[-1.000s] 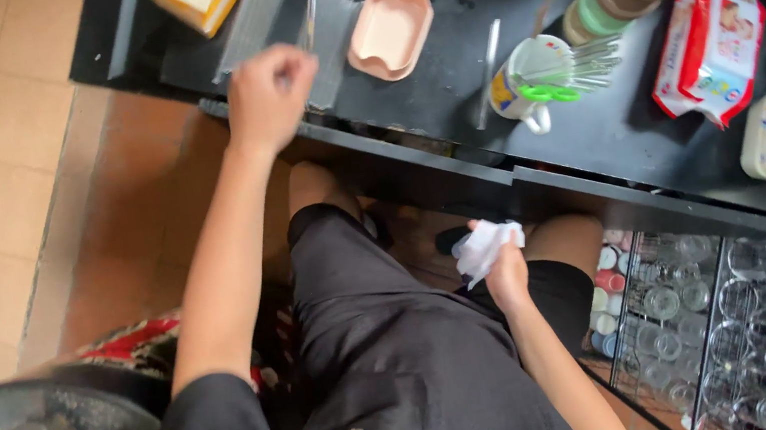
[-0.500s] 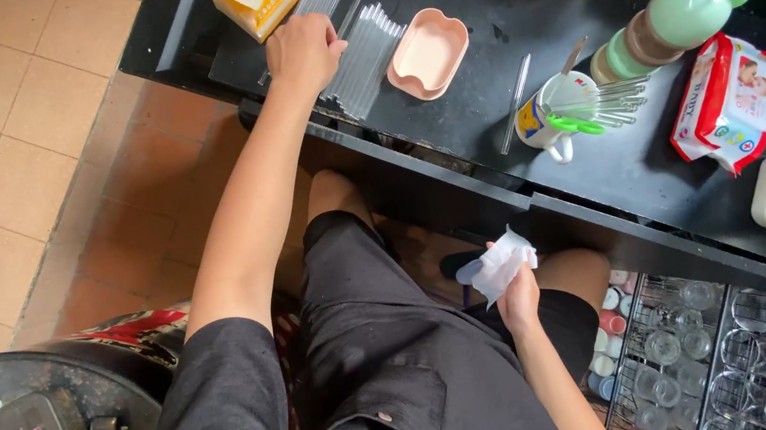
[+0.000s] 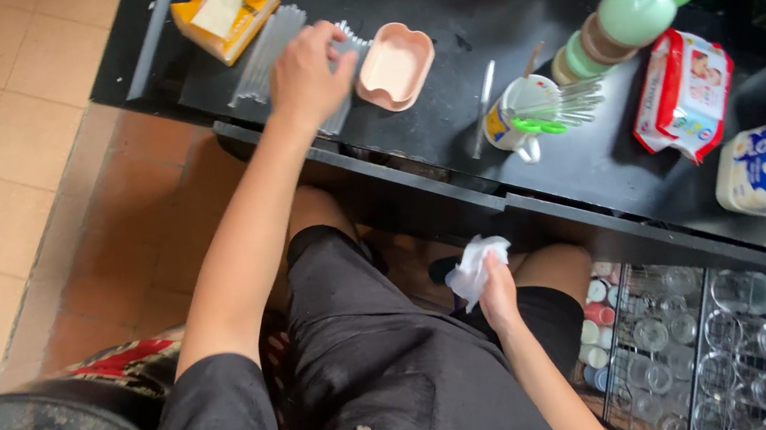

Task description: Cleaning metal straws with a white cloth at a coffee shop counter.

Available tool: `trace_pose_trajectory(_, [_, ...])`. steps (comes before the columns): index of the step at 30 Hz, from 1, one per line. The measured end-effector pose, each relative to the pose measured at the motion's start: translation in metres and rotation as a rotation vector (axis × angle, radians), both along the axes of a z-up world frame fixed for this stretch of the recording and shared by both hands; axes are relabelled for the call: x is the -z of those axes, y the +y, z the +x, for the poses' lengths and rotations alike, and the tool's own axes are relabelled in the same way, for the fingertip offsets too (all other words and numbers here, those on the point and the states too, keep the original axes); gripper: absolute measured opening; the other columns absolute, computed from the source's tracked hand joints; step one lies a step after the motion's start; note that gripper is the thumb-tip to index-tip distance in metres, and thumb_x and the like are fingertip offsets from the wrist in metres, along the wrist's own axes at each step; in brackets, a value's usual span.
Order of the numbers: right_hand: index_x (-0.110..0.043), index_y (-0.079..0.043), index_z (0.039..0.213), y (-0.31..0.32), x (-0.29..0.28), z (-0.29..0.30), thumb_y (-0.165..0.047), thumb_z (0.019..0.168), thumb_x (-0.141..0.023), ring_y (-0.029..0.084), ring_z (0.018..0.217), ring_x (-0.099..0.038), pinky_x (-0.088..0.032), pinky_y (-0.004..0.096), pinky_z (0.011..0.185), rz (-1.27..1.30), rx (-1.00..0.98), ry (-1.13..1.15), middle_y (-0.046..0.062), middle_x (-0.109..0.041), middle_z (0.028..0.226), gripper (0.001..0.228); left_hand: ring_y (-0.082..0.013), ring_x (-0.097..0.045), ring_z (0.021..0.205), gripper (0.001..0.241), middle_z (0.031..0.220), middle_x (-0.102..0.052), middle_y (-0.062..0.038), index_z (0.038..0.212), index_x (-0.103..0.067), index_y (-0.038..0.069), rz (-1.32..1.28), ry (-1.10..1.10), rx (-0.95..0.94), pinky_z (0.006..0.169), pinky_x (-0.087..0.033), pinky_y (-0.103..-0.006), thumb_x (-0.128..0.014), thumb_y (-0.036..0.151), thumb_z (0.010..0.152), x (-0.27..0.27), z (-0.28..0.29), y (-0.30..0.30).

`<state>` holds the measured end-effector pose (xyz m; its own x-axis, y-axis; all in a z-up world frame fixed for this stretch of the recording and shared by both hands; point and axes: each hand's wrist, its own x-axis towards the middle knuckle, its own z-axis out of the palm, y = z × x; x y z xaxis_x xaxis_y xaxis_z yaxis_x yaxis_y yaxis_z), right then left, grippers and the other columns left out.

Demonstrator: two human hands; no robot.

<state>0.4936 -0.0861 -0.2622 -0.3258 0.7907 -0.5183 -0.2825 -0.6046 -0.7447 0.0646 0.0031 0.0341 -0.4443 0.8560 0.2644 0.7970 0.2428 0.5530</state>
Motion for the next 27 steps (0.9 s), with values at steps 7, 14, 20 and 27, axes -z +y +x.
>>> trace_pose_trajectory(7, [-0.066,-0.001,0.113,-0.004,-0.052,-0.015,-0.029,0.103,-0.059,0.014,0.076,-0.065,-0.053,0.031,0.065,0.197,-0.149,-0.198,0.007,-0.072,0.096,0.031,-0.0261,-0.074,0.08,0.019,0.084,-0.074,-0.004,0.091,-0.072,0.012,-0.028,-0.321,0.497,0.071,-0.058,-0.0417,-0.076,0.03,0.084,0.001,0.131,0.009])
trace_pose_trajectory(14, [-0.073,0.004,0.107,-0.005,-0.023,0.002,-0.037,0.108,-0.056,0.015,0.076,-0.064,-0.051,0.03,0.065,0.143,-0.097,-0.304,0.009,-0.073,0.093,0.044,-0.0376,-0.071,0.084,0.027,0.086,-0.074,-0.016,0.085,-0.073,0.005,-0.228,-0.041,0.431,0.073,-0.055,-0.0497,-0.079,0.03,0.079,0.03,0.161,0.03])
trace_pose_trajectory(20, [-0.068,0.003,0.116,-0.004,-0.038,-0.006,-0.038,0.109,-0.048,0.017,0.094,-0.069,-0.055,0.033,0.085,0.068,-0.091,-0.052,0.009,-0.073,0.108,0.046,-0.0406,-0.072,0.083,0.024,0.085,-0.073,-0.021,0.078,-0.074,0.001,-0.337,0.059,0.388,0.075,-0.058,-0.0494,-0.077,0.024,0.074,0.039,0.164,0.032])
trace_pose_trajectory(27, [-0.056,-0.004,0.135,-0.005,-0.068,-0.013,-0.04,0.107,-0.038,0.02,0.115,-0.066,-0.053,0.038,0.098,-0.098,-0.052,0.033,0.009,-0.067,0.129,0.049,-0.0429,-0.071,0.082,0.027,0.085,-0.072,-0.025,0.08,-0.074,-0.001,-0.42,-0.013,0.272,0.078,-0.058,-0.0501,-0.072,0.027,0.079,0.024,0.143,0.0])
